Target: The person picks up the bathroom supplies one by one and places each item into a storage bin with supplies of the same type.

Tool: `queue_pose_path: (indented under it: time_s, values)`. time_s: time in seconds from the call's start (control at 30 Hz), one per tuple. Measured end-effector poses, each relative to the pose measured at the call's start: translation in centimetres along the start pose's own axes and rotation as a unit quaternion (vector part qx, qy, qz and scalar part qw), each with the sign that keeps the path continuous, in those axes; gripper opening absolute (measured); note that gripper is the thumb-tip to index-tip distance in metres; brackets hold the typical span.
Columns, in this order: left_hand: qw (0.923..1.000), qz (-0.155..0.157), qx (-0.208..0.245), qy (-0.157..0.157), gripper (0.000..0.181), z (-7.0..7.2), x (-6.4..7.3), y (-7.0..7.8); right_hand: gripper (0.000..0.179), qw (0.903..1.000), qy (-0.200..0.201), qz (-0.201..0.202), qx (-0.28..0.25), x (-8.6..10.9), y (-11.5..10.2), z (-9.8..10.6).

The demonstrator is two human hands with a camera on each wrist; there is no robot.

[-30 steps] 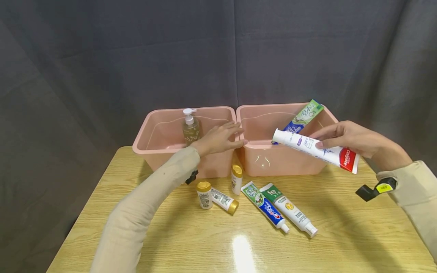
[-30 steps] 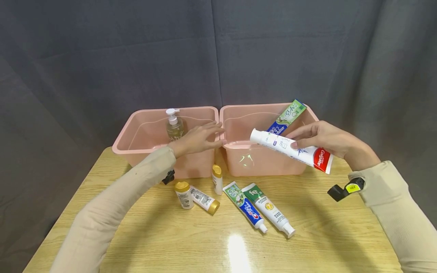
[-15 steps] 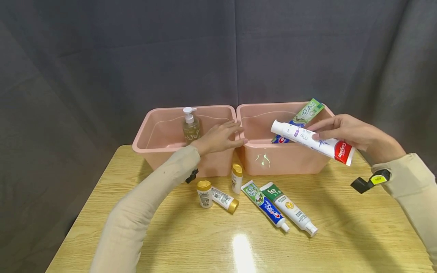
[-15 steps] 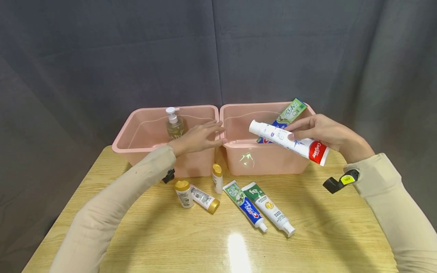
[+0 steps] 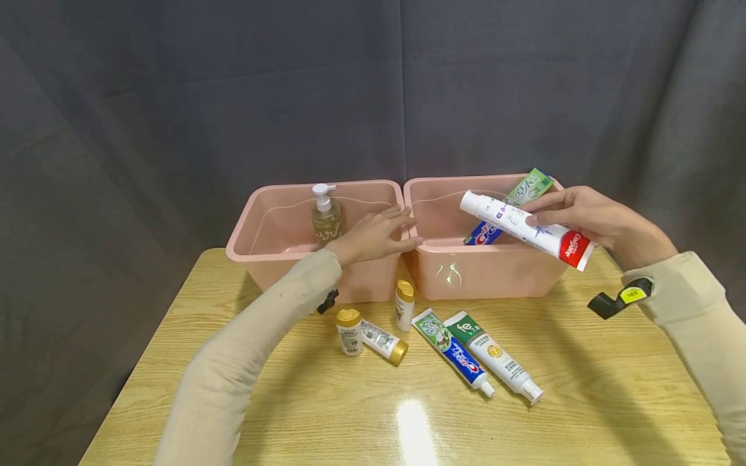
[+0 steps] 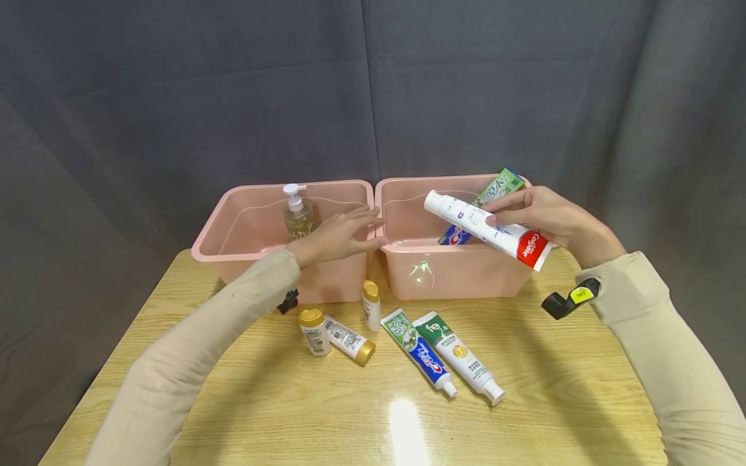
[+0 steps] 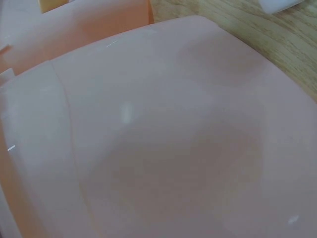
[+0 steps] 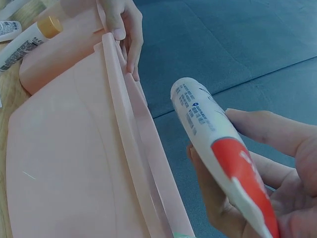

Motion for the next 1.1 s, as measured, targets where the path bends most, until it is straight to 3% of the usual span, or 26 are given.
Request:
queue_pose_path:
  time_s: [0.33, 0.8, 1.1]
  values:
    - [1.0, 0.002, 0.004, -0.001, 0.067, 0.0, 0.2, -0.1, 0.034, 0.9997, 0.022, -0.008, -0.004, -1.2, 0.0, -0.5]
    - [1.0, 0.008, 0.006, -0.001, 0.067, -0.1, 0.2, -0.2, 0.07, 0.9987, 0.041, -0.025, -0.014, -2.9, -0.5, -1.4]
    - [1.0, 0.005, 0.002, 0.001, 0.066, 0.0, 0.4, -0.1, 0.058, 0.998, 0.03, -0.034, -0.044, -3.8, -0.5, -1.7]
Point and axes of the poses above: each hand's wrist, its own x-axis away from the middle knuckle, its own z-axis out of the back of the hand, y = z × x, the point moved 3 cm from there along -x, towards the middle knuckle, and after that the axes turned 11 degrees about y, right-handed, at the moved point
